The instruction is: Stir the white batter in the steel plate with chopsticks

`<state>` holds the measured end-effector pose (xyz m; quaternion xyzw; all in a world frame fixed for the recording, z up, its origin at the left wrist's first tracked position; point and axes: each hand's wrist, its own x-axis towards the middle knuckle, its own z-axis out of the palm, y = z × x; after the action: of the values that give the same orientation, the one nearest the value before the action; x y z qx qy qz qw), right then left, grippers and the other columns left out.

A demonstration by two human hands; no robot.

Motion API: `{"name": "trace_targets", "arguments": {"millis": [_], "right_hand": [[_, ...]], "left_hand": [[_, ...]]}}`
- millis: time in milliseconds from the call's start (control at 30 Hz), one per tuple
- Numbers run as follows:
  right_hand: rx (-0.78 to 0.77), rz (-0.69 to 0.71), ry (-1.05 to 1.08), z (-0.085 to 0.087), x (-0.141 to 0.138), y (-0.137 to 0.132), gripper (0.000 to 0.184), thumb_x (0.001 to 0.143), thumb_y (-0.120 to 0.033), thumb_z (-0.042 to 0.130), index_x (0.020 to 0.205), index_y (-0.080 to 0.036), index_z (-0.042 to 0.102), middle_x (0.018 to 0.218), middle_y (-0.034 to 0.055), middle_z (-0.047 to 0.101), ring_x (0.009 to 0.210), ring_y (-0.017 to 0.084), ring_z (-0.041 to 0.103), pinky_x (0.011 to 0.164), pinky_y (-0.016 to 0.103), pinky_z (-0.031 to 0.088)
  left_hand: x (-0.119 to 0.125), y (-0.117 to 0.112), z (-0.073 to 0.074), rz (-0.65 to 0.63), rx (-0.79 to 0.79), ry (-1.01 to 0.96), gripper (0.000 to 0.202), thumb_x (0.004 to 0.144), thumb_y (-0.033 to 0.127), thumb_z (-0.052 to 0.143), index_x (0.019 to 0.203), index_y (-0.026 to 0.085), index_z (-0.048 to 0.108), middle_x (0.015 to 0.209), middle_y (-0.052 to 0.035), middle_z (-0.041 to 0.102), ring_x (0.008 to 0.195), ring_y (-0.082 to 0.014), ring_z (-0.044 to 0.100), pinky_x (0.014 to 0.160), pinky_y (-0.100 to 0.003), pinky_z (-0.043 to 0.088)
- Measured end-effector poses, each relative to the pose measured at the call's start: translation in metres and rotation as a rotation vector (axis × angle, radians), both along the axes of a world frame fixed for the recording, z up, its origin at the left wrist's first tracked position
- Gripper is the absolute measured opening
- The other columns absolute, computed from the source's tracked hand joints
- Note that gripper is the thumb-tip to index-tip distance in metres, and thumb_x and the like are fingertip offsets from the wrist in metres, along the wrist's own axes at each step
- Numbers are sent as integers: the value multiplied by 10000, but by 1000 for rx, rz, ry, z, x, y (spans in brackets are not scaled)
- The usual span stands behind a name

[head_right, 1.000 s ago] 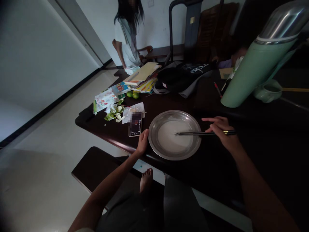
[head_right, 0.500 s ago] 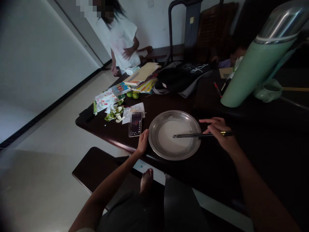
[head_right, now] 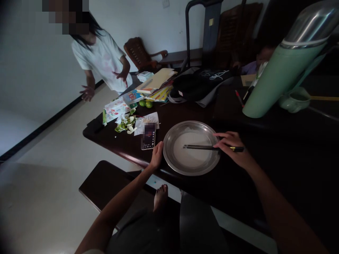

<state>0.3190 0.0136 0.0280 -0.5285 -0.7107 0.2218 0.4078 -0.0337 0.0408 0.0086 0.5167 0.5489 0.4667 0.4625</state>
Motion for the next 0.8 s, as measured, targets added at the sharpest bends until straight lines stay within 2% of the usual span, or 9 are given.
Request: {"name": "trace_targets", "arguments": {"millis": [67,167,267,367,467,567,667,800], "right_hand": [[26,-54,-3,0,2,0,389,970,-585,559,788,-339,800,1199,20,819,1176,345,633,1099,655,452],[58,-135,77,2,8,-1,477,1006,-570,502,687,-331,764,1203,27,817,1232,355,595,1116,648,432],[24,-64,105,0,6,-3,485,1013,-563,494,668,-351,760,1200,5,818,1244,348,586,1117,627,446],[-18,22,29,-2,0,-2,368,973,-571,565,788,-361,805,1203,-3,816,1184,340,615,1092,637,464],[15,-34,1,-1,1,-1,359,966,-582,571,808,-357,802,1200,16,813,1177,348,614,1085,649,459],[45,-107,62,1,6,-2,439,1009,-564,501,735,-357,774,1213,14,807,1242,358,582,1113,635,447],[26,-53,68,0,4,-3,450,1013,-563,490,718,-369,769,1198,-13,813,1233,347,595,1100,609,476],[17,26,-6,-2,-6,-1,344,972,-566,568,820,-360,798,1164,4,823,1153,326,640,1079,617,484]], "left_hand": [[0,0,0,-3,7,-2,640,876,792,578,645,208,459,651,33,429,681,-128,377,662,-260,417],[0,0,0,-3,-6,-9,643,879,785,584,629,210,438,638,36,409,672,-126,367,658,-259,418],[1,0,0,8,-18,-7,626,907,746,584,623,211,427,639,39,390,668,-124,366,656,-257,412],[1,0,0,9,-15,-6,603,926,717,581,633,208,446,651,33,406,676,-128,376,662,-258,412],[0,0,0,-7,-7,-6,598,928,716,577,639,207,457,653,29,418,680,-131,379,663,-259,415],[0,0,-1,-7,-5,-3,606,921,733,573,644,207,455,658,32,411,682,-129,372,659,-257,411],[0,0,-1,-3,-11,-8,624,905,761,572,641,209,446,657,37,396,676,-126,361,655,-259,407],[1,0,1,9,-21,-20,618,912,740,586,630,211,432,647,38,379,675,-127,372,666,-261,419]]}}
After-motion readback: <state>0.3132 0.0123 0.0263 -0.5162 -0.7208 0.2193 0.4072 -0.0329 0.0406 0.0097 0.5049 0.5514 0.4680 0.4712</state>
